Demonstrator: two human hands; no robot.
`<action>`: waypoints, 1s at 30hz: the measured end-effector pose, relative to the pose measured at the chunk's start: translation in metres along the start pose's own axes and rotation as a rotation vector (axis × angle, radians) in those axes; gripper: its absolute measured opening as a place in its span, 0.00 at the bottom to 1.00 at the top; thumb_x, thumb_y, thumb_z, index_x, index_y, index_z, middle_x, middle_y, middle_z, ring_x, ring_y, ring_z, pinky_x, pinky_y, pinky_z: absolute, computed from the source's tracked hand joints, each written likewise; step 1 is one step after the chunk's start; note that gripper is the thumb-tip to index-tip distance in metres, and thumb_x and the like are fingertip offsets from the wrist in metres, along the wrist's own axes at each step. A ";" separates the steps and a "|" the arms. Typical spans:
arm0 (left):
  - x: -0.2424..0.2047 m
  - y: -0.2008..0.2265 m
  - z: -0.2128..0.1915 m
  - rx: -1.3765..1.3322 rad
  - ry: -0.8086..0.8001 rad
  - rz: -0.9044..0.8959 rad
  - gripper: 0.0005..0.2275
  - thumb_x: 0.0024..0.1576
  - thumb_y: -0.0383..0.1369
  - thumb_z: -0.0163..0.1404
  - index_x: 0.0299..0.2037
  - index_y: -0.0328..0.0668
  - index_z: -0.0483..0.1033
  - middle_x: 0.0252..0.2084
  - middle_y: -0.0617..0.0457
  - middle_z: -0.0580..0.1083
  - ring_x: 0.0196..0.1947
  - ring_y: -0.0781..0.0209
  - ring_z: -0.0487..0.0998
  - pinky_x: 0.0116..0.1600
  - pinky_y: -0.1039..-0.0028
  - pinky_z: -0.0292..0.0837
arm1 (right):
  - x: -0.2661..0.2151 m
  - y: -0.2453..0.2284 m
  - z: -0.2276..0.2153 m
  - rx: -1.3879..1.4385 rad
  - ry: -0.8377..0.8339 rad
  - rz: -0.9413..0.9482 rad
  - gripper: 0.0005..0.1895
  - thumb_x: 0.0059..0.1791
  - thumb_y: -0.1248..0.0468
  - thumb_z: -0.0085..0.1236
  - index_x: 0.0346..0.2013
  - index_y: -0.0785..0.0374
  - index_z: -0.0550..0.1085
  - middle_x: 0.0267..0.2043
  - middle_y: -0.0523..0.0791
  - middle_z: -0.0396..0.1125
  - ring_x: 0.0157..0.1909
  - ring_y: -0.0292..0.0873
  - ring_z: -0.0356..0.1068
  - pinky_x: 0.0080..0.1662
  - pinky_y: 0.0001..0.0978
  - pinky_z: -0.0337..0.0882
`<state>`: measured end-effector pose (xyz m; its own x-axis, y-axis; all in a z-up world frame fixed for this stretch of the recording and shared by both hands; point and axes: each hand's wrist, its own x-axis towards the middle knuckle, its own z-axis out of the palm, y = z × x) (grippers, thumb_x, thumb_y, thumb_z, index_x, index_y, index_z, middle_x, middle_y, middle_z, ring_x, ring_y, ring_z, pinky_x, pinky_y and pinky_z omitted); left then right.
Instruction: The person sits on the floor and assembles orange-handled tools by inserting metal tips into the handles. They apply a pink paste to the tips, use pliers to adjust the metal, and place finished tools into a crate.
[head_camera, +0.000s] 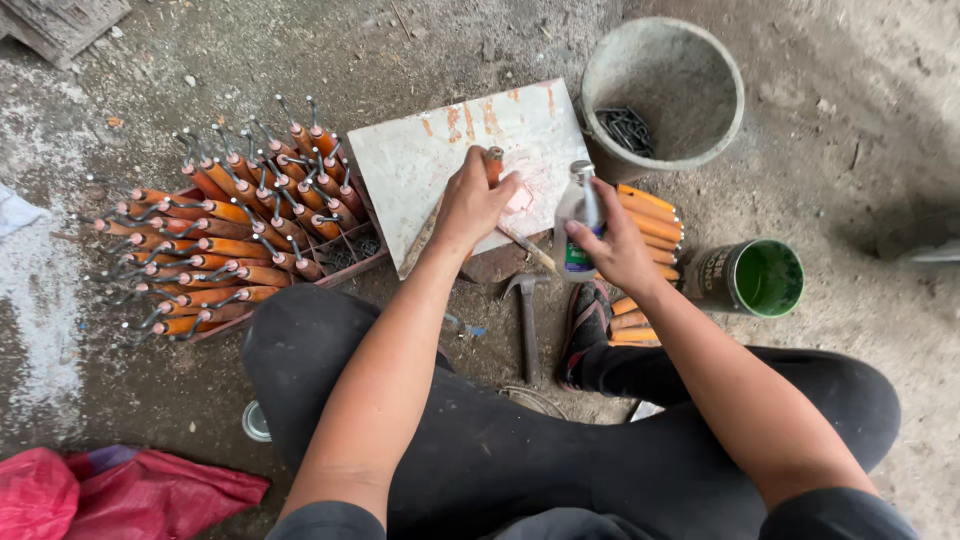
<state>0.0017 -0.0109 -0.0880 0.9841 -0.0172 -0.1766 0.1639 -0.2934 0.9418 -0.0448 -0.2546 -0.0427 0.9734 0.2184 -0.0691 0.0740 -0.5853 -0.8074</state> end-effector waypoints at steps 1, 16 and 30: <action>0.001 -0.014 0.004 -0.014 0.028 0.096 0.17 0.61 0.39 0.55 0.47 0.33 0.66 0.37 0.44 0.75 0.36 0.52 0.80 0.41 0.62 0.74 | -0.010 -0.003 -0.004 -0.001 0.014 -0.017 0.38 0.51 0.52 0.61 0.70 0.66 0.59 0.55 0.56 0.70 0.58 0.50 0.70 0.60 0.39 0.69; -0.250 0.120 -0.093 -0.006 -0.196 0.125 0.10 0.60 0.36 0.55 0.41 0.37 0.71 0.33 0.50 0.75 0.32 0.59 0.76 0.40 0.69 0.74 | -0.053 -0.058 -0.050 0.033 0.134 -0.142 0.43 0.47 0.59 0.67 0.70 0.72 0.58 0.64 0.56 0.66 0.65 0.48 0.67 0.65 0.37 0.66; -0.351 0.097 -0.037 0.574 -0.322 0.136 0.15 0.60 0.35 0.54 0.52 0.33 0.72 0.42 0.46 0.71 0.46 0.47 0.71 0.53 0.60 0.67 | -0.062 -0.080 -0.040 0.092 0.048 -0.269 0.41 0.50 0.58 0.70 0.70 0.72 0.60 0.61 0.55 0.67 0.63 0.49 0.68 0.65 0.37 0.67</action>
<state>-0.3255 0.0019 0.0755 0.9094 -0.3482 -0.2273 -0.1100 -0.7286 0.6761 -0.1021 -0.2529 0.0493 0.9309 0.3176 0.1806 0.3128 -0.4376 -0.8430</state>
